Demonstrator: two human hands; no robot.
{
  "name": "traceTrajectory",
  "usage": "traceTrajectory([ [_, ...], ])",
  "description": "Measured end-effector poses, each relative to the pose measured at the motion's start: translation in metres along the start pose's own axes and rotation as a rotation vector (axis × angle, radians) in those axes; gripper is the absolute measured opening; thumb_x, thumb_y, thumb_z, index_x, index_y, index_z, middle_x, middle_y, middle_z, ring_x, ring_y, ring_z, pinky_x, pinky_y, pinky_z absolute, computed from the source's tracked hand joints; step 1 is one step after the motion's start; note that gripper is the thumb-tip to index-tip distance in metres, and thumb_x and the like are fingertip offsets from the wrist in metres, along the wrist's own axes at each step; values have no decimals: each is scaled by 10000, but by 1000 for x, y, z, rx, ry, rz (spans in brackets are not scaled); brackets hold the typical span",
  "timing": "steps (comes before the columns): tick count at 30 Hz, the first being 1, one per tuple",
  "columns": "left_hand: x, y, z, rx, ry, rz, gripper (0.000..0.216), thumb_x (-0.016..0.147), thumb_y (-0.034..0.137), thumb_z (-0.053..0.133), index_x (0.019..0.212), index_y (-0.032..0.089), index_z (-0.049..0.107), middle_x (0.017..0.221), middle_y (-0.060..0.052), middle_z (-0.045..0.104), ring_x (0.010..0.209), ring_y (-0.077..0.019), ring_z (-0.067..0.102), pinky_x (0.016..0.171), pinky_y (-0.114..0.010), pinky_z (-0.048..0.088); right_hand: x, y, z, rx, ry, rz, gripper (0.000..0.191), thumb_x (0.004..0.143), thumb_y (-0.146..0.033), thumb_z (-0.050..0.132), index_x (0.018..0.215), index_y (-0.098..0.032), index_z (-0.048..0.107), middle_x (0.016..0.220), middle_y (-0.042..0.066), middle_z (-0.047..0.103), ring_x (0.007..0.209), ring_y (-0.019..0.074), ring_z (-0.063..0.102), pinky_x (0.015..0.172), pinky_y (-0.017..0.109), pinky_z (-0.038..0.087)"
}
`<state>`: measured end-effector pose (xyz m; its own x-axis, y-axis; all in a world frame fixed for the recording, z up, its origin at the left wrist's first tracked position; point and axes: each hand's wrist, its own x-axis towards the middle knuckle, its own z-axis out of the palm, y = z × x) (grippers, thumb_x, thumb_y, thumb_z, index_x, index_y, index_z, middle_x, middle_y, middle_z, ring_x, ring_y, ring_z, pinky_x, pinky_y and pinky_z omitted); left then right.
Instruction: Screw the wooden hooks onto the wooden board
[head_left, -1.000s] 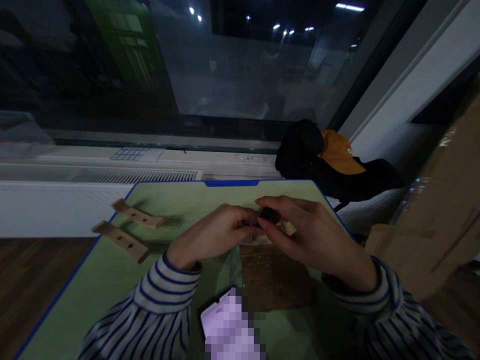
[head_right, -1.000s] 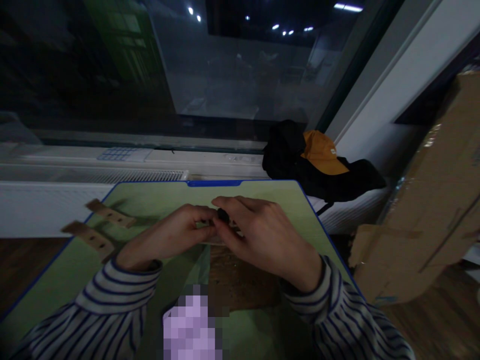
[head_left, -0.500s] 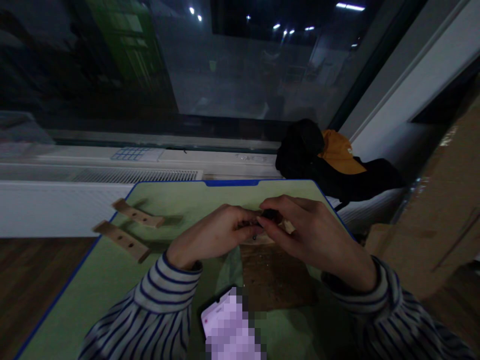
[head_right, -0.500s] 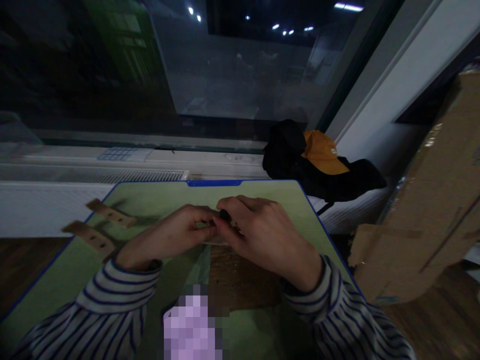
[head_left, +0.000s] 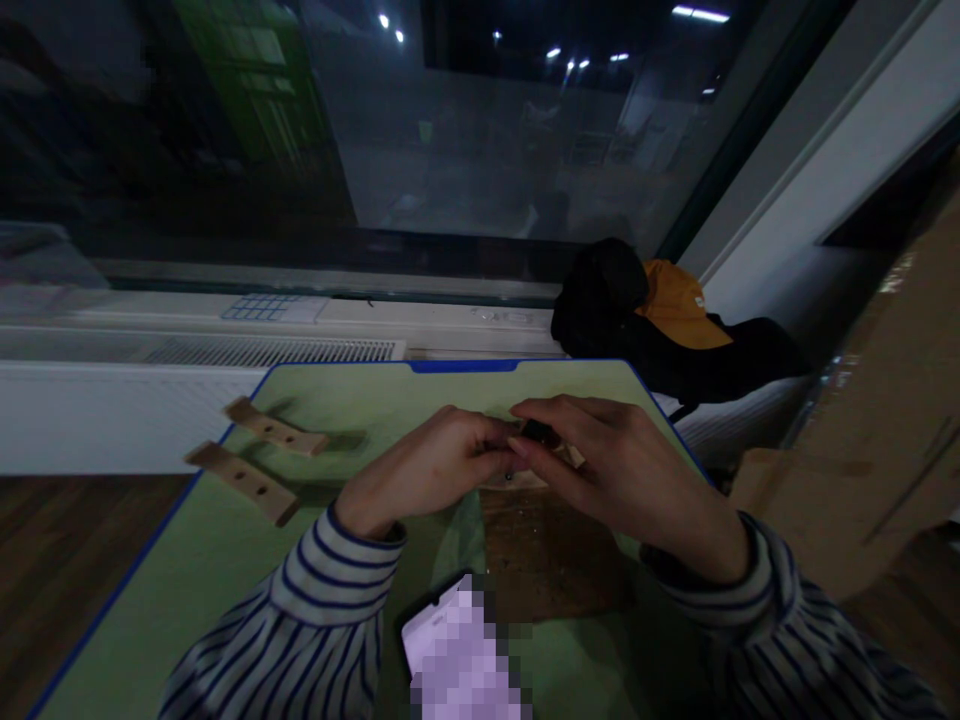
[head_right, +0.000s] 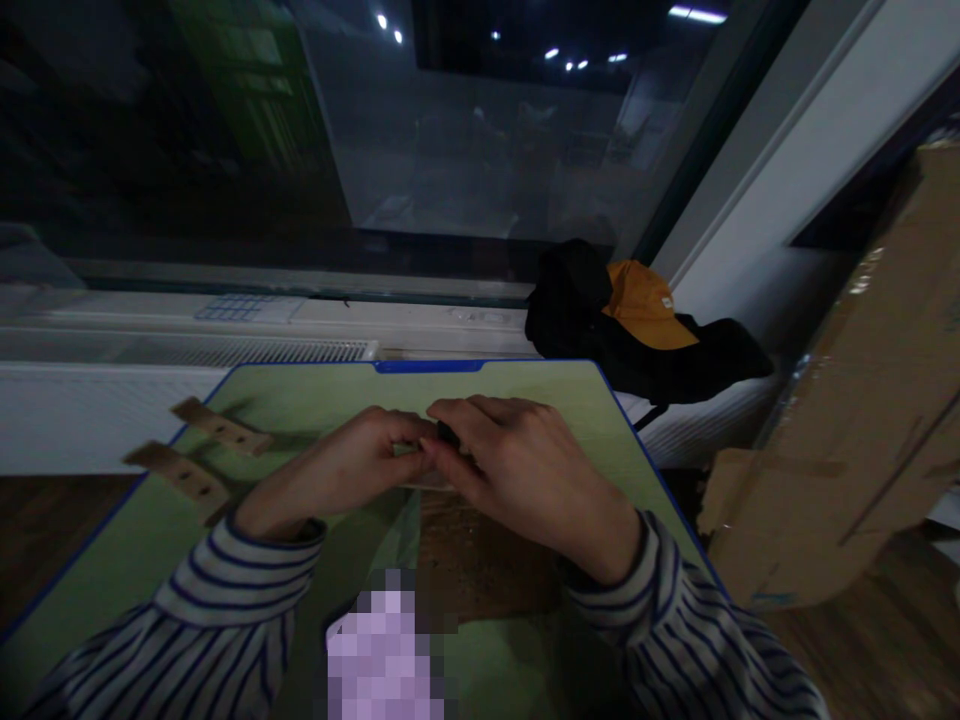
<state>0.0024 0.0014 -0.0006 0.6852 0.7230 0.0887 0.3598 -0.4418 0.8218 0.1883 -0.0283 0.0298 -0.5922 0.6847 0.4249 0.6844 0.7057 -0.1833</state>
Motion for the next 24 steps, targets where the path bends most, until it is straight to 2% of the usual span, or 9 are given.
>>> traceTrajectory([
  [6,0,0,0,9,-30,-26,227,870,263,476,867,145,670,812,-3,694,750,-138,608,664,-235,428,-1,2,1,-28,3,-3,241,892,-325,496,1052,-156,559,871,52,672,726,152,636,654,268,487],
  [12,0,1,-1,28,8,-18,215,856,290,506,856,156,674,768,15,684,716,-124,599,633,-215,409,1,2,1,-28,0,15,255,891,-334,500,1057,-150,560,863,50,670,716,150,635,644,264,490],
  [17,-1,1,-2,37,12,-24,214,850,285,516,797,146,671,699,23,662,662,-113,584,589,-211,389,0,0,0,-5,-5,16,320,887,-363,503,1125,-153,543,965,69,678,798,164,643,703,281,504],
  [24,-1,2,-1,-17,-20,-18,232,873,301,489,896,170,679,822,13,700,766,-133,617,667,-226,431,-1,1,1,16,-2,11,290,907,-325,473,1119,-144,552,969,65,682,830,166,650,714,278,509],
])
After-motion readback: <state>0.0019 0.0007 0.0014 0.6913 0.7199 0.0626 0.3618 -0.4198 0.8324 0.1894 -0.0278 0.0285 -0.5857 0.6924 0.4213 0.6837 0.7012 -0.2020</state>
